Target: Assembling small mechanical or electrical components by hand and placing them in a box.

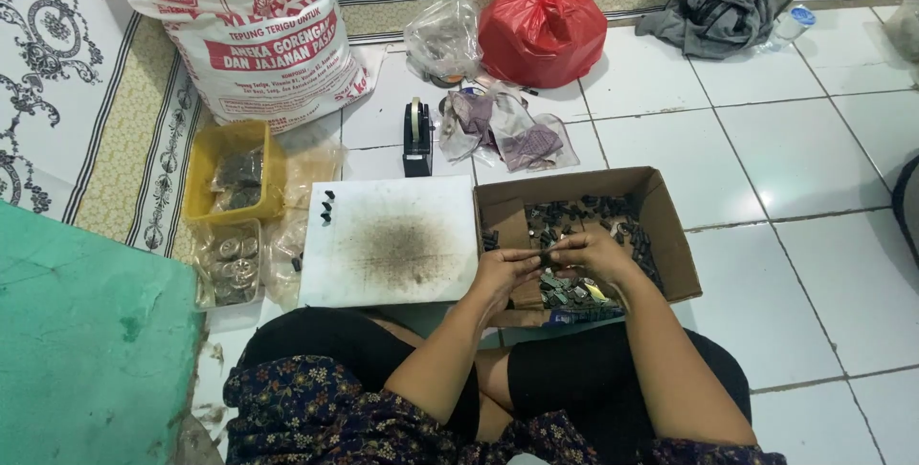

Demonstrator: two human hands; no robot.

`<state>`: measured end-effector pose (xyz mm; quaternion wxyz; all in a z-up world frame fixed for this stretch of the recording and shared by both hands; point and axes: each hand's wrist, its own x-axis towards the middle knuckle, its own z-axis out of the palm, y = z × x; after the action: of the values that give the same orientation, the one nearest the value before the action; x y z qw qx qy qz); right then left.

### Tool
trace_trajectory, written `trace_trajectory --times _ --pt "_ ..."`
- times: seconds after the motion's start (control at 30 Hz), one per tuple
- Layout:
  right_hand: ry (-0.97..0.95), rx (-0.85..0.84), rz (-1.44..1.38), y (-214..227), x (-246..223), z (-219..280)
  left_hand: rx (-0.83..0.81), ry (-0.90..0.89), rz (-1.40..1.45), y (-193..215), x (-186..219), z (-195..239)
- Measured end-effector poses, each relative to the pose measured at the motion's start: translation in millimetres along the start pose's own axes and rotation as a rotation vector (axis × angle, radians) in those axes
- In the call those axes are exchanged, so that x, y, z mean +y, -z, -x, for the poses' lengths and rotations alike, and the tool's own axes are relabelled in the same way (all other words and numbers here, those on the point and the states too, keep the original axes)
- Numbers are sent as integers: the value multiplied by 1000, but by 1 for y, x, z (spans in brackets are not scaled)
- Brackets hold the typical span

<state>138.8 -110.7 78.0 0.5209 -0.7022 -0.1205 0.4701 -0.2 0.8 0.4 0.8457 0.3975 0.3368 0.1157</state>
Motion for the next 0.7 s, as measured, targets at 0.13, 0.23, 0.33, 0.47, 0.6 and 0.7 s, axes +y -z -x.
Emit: trace_trajectory --times 0.13,0.23,0.33,0.47,0.6,0.7 --pt "6 12 -5 -4 2 0 -8 -19 15 -3 -1 1" --pt "-11 19 -1 -3 6 -5 11 -5 29 -3 0 3" --pt "6 17 1 -3 10 -14 33 -23 41 -4 -2 1" --pt "14 32 24 -9 3 -10 44 -31 40 -5 -2 1" --pt "58 75 76 -19 -4 -8 68 -2 44 3 -1 -9" --pt "112 107 37 -37 -16 -12 130 -52 82 6 23 -12"
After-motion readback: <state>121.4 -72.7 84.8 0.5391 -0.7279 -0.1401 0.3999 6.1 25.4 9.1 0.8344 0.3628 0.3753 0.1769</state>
